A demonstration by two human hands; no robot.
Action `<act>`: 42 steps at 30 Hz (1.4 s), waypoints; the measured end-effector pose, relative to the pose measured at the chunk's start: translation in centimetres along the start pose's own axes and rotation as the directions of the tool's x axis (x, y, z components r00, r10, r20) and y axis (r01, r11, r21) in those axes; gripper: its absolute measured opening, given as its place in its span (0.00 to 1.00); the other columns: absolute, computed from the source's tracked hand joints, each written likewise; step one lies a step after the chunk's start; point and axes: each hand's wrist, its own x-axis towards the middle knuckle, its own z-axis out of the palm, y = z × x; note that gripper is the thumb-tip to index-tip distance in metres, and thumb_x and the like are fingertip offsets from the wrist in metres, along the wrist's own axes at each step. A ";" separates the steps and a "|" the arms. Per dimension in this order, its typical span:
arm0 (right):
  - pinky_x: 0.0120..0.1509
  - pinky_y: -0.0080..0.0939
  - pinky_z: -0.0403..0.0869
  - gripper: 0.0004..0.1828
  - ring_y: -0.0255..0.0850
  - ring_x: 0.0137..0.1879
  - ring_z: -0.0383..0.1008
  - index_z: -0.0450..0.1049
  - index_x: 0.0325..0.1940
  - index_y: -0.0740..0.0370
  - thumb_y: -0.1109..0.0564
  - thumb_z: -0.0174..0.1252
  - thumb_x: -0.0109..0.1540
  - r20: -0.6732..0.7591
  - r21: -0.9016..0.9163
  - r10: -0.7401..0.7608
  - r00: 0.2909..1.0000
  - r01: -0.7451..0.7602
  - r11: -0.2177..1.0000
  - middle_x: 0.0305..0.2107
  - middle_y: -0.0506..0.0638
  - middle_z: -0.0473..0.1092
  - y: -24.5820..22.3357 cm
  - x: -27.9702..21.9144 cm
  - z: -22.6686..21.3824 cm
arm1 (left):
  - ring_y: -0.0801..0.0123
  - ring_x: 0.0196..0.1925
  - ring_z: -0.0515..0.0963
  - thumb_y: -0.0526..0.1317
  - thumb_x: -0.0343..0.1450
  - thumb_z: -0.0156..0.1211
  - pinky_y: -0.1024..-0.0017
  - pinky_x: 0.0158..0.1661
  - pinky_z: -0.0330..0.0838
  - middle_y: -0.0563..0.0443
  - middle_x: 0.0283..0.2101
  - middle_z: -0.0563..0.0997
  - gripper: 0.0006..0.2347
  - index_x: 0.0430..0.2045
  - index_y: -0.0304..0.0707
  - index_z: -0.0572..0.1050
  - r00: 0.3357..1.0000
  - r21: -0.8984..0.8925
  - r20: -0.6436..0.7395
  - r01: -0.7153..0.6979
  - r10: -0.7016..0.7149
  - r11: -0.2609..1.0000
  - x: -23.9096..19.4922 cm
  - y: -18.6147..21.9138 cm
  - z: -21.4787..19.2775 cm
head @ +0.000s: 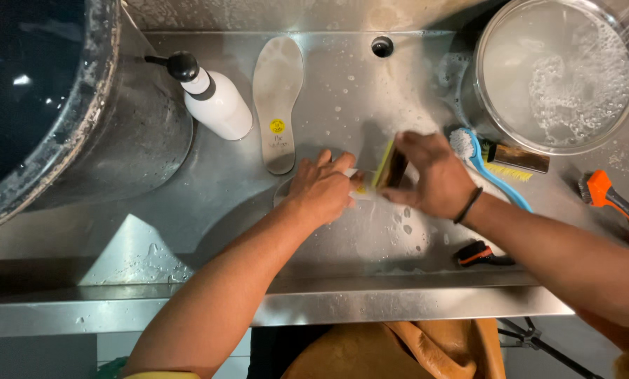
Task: The person scrubs two white shoe insoles in a stainless steel sink using a sponge and a brush. They apply liquid soap from a pump bottle, scrub both insoles with the sponge, rinse the sponge in a bowl of soapy water, and continue scrubbing before rinsing the insoles under running water.
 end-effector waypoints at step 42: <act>0.46 0.42 0.72 0.45 0.46 0.40 0.72 0.67 0.61 0.76 0.45 0.70 0.49 -0.100 0.013 0.116 0.988 -0.116 0.993 0.44 0.60 0.70 -1.3 -1.7 -7.5 | 0.59 0.46 0.69 0.52 0.70 0.54 0.60 0.37 0.66 0.53 0.49 0.68 0.17 0.51 0.55 0.69 0.995 0.239 0.098 0.005 -0.029 0.971 0.6 -1.4 2.1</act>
